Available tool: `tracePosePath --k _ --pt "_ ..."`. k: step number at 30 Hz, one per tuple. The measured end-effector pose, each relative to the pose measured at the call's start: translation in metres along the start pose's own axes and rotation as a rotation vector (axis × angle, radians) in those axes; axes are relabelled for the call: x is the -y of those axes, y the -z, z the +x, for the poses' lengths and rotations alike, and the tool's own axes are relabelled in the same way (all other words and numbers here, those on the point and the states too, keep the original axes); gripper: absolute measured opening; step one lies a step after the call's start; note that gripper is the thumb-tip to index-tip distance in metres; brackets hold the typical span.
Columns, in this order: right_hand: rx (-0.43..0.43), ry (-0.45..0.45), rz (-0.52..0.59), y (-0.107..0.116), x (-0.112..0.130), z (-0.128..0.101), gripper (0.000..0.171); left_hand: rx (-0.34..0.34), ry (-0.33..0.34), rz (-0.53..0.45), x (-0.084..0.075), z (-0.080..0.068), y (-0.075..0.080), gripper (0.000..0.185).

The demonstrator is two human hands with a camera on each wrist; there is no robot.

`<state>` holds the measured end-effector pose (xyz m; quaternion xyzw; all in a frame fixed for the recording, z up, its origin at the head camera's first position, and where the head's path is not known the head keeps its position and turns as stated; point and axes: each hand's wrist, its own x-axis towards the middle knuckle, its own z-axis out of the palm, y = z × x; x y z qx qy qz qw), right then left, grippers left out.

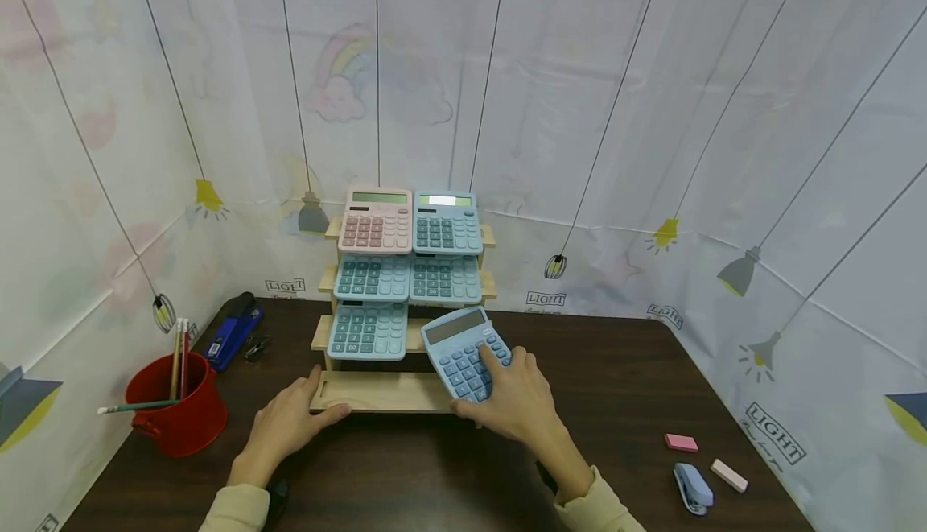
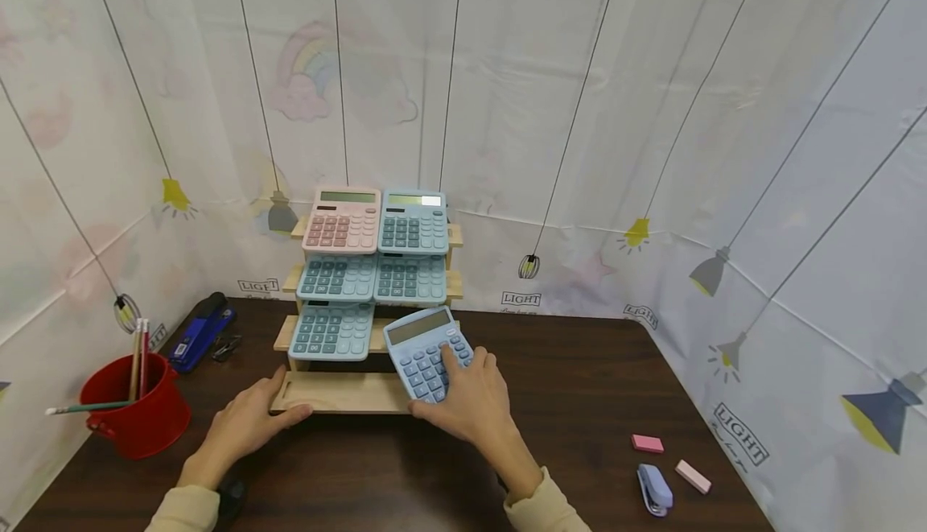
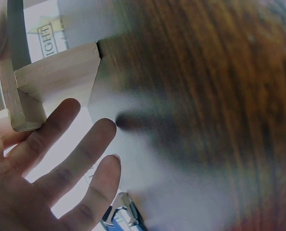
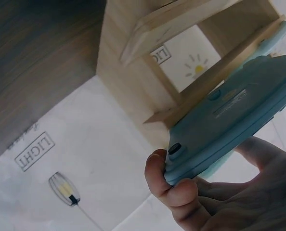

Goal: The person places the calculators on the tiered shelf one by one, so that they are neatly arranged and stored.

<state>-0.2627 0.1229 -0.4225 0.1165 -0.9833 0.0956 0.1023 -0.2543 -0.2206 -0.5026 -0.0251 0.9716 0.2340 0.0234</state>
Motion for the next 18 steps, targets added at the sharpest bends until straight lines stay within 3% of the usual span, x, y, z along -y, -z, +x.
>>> tracePosePath --k 18 --pt "-0.058 -0.032 -0.013 -0.020 0.030 0.041 0.110 0.002 0.003 0.000 0.001 0.001 -0.001 0.117"
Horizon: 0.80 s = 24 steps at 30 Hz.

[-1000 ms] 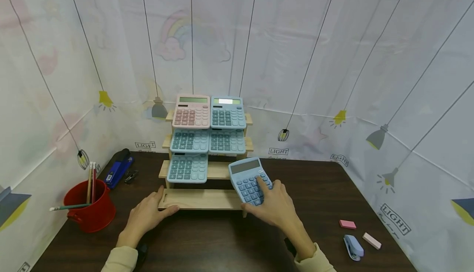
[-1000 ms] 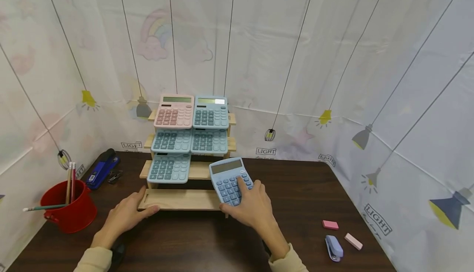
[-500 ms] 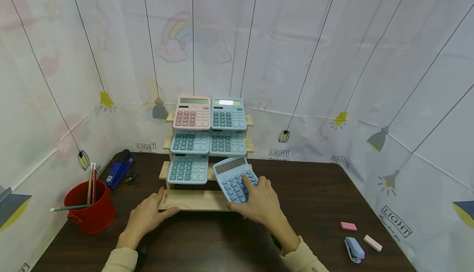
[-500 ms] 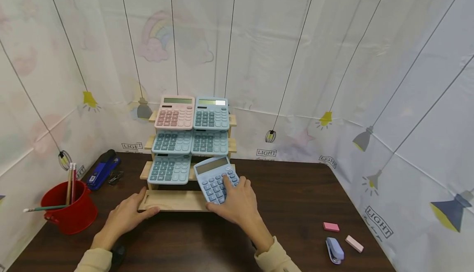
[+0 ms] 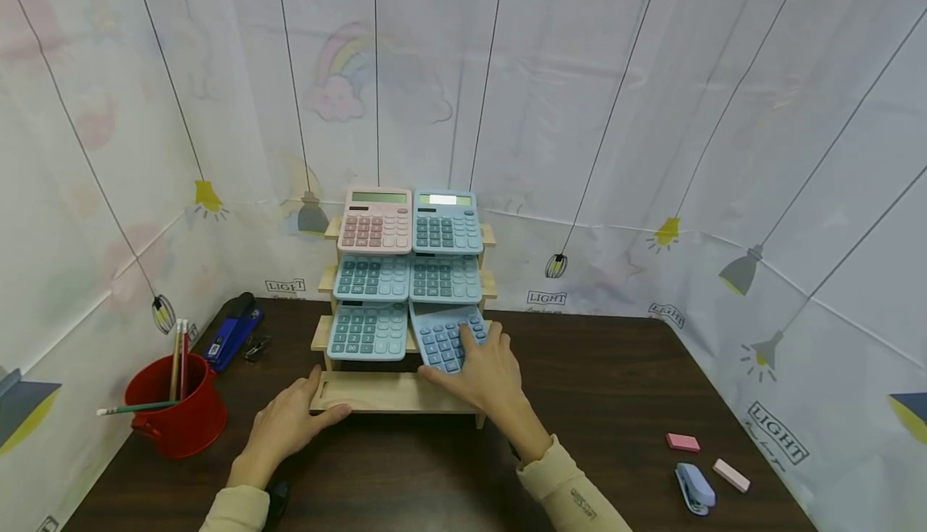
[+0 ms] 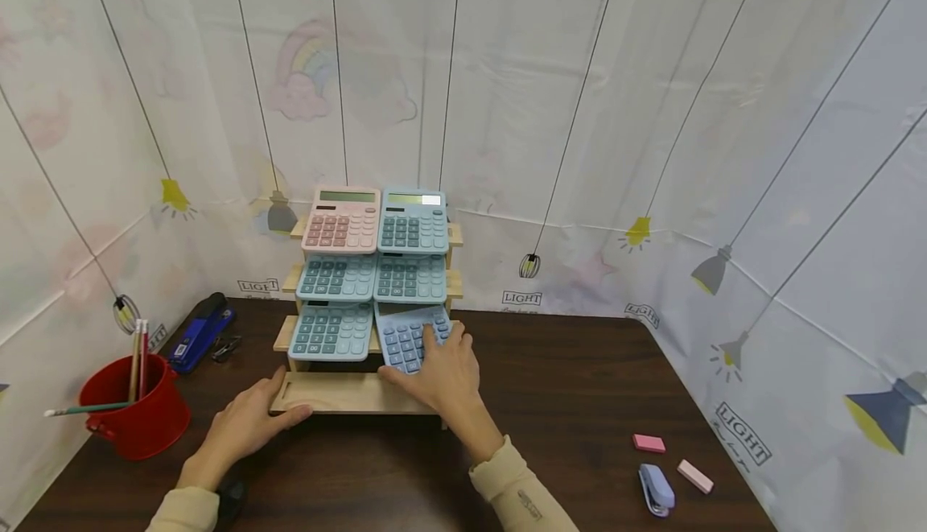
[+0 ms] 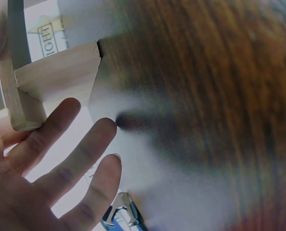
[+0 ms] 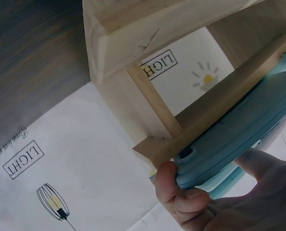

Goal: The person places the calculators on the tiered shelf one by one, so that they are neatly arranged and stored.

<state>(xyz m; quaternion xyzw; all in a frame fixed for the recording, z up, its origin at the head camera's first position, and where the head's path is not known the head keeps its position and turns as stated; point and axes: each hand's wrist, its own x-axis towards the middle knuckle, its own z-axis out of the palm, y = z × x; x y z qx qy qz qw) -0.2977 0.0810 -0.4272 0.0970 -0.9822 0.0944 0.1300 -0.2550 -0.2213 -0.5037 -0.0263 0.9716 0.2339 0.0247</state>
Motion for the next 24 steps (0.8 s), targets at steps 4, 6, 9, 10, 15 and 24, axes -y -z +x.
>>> tracePosePath --k 4,6,9,10,15,24 --pt "0.005 -0.010 0.017 -0.002 0.003 0.004 0.111 0.003 0.001 0.001 0.000 0.000 0.000 0.117" --pt "0.009 -0.013 0.019 -0.002 0.004 0.006 0.111 0.005 0.003 0.004 0.000 0.001 -0.001 0.117" --pt "0.016 -0.019 0.018 -0.002 0.007 0.009 0.111 0.009 0.005 0.006 0.000 0.001 -0.001 0.117" --pt "0.016 -0.020 0.020 -0.002 0.008 0.010 0.111 0.010 0.008 0.007 0.001 0.001 -0.001 0.117" --pt "0.015 -0.056 0.052 -0.003 0.017 0.014 0.107 0.007 0.005 0.013 0.000 0.003 0.002 0.117" --pt "-0.016 -0.139 0.047 -0.011 0.032 0.018 0.106 0.008 -0.005 0.013 0.001 0.002 0.000 0.115"
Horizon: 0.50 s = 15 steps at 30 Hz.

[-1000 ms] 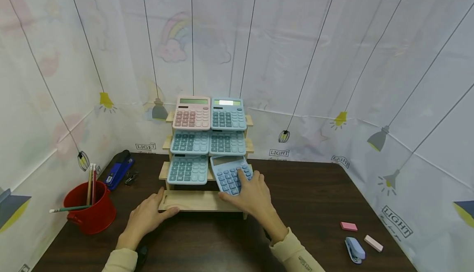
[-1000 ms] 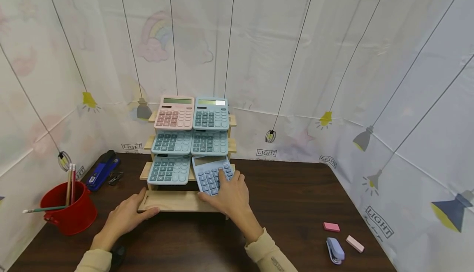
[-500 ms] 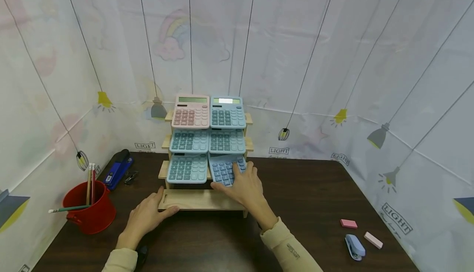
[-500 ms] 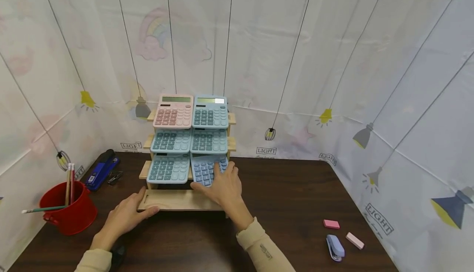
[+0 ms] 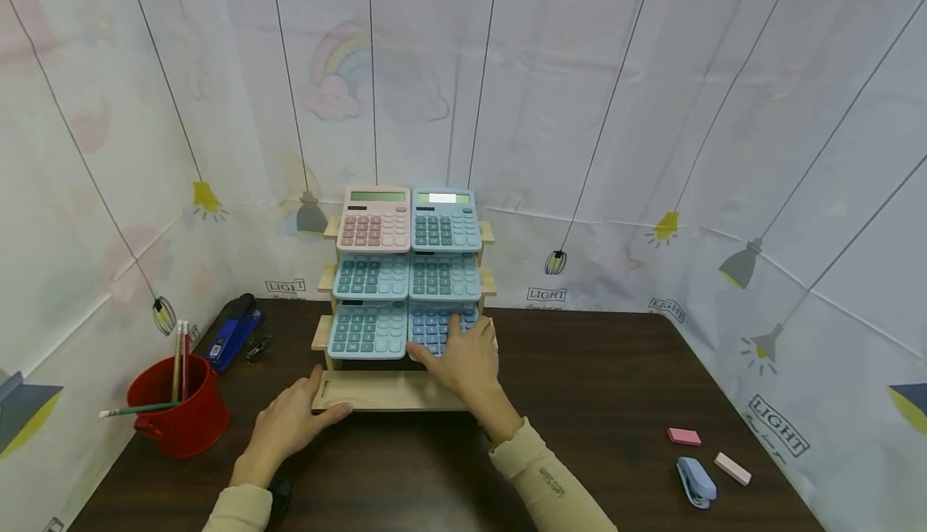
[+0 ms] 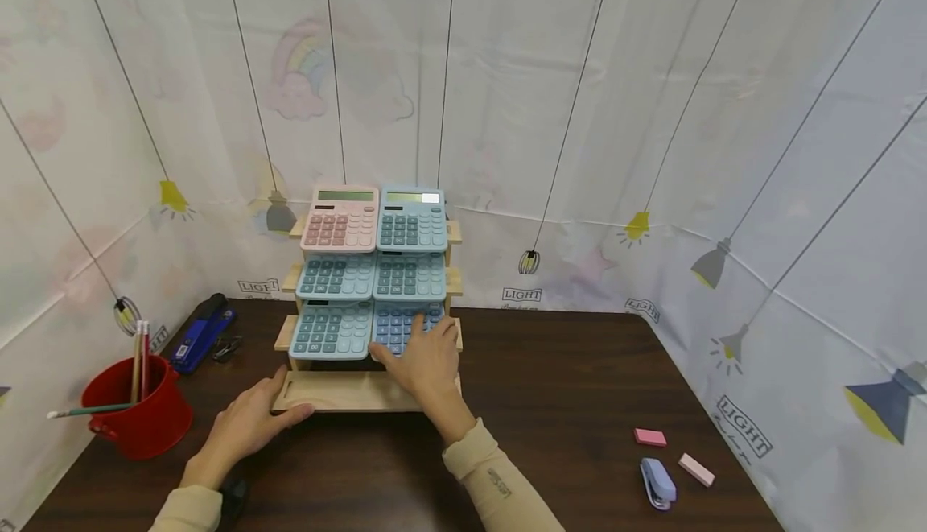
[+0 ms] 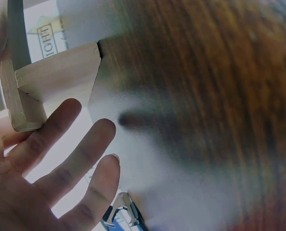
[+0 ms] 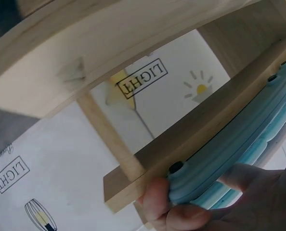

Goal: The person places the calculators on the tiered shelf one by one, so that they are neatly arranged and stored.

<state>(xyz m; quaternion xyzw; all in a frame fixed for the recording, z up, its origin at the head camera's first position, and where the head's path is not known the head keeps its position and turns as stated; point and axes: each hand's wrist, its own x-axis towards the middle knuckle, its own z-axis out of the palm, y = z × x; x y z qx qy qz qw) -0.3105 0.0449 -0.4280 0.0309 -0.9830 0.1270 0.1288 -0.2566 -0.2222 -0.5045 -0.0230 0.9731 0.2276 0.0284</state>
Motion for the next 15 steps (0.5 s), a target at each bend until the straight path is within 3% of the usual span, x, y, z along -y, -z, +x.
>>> tracePosePath --k 8,15 --pt "-0.001 0.002 -0.006 0.000 0.006 0.000 0.107 -0.007 0.012 -0.001 0.002 0.001 0.002 0.118" --pt "0.011 0.045 0.012 0.008 -0.015 -0.001 0.097 -0.019 -0.015 0.018 0.002 0.002 0.003 0.115"
